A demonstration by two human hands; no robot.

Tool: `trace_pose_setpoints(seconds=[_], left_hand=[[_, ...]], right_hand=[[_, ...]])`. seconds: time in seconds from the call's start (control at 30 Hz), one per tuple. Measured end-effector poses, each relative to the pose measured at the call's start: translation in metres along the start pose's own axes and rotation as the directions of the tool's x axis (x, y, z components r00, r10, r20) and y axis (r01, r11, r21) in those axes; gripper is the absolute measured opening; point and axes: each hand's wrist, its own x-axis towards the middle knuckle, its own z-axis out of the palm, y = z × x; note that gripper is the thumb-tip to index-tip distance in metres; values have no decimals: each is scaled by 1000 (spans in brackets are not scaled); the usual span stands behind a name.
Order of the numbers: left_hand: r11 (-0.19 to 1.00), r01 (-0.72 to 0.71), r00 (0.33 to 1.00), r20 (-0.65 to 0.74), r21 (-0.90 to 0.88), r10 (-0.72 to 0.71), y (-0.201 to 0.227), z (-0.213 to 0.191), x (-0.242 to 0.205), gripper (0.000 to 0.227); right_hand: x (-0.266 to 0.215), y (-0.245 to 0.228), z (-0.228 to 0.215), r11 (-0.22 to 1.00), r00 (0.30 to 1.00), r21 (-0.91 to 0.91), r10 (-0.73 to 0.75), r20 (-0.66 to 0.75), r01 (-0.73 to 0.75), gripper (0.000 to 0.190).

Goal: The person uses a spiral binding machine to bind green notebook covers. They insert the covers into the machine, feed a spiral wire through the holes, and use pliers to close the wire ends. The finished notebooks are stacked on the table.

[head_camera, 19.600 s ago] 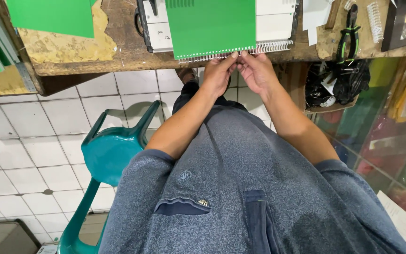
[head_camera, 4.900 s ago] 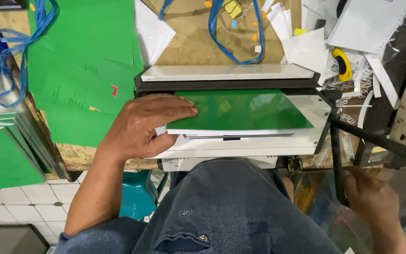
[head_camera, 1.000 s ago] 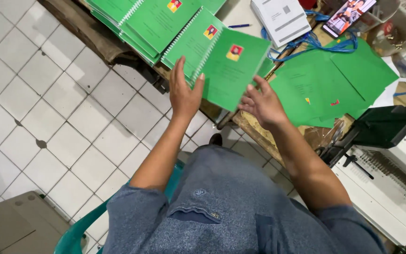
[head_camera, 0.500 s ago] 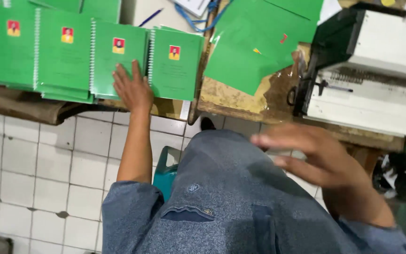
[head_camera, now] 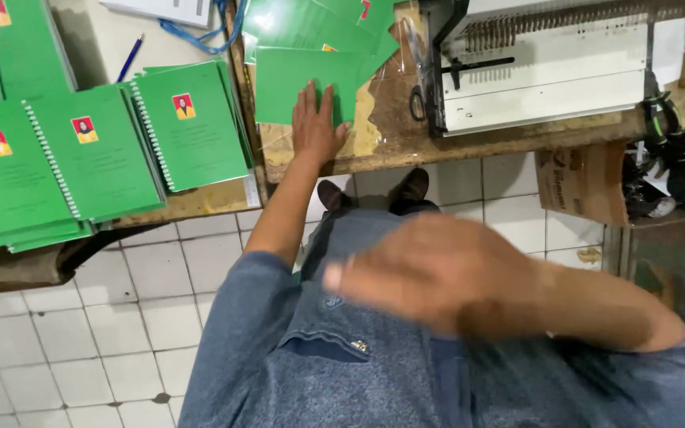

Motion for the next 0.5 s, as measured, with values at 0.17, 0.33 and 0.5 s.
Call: trace_pose_setpoints(seconds=[0.17,0.33,0.5], left_hand=[[994,22,996,82,103,-30,30,29,-15,80],[992,-95,965,250,84,72,53,45,-67,58],[976,-214,957,194,-27,215,6,49,-33,48]], right_hand=[[-107,199,67,630,628,86,734,258,-772,51],[-207,308,198,-332,-31,440,825,564,-835,97],[-220,308,242,-356,-81,616,900,428,-702,75]])
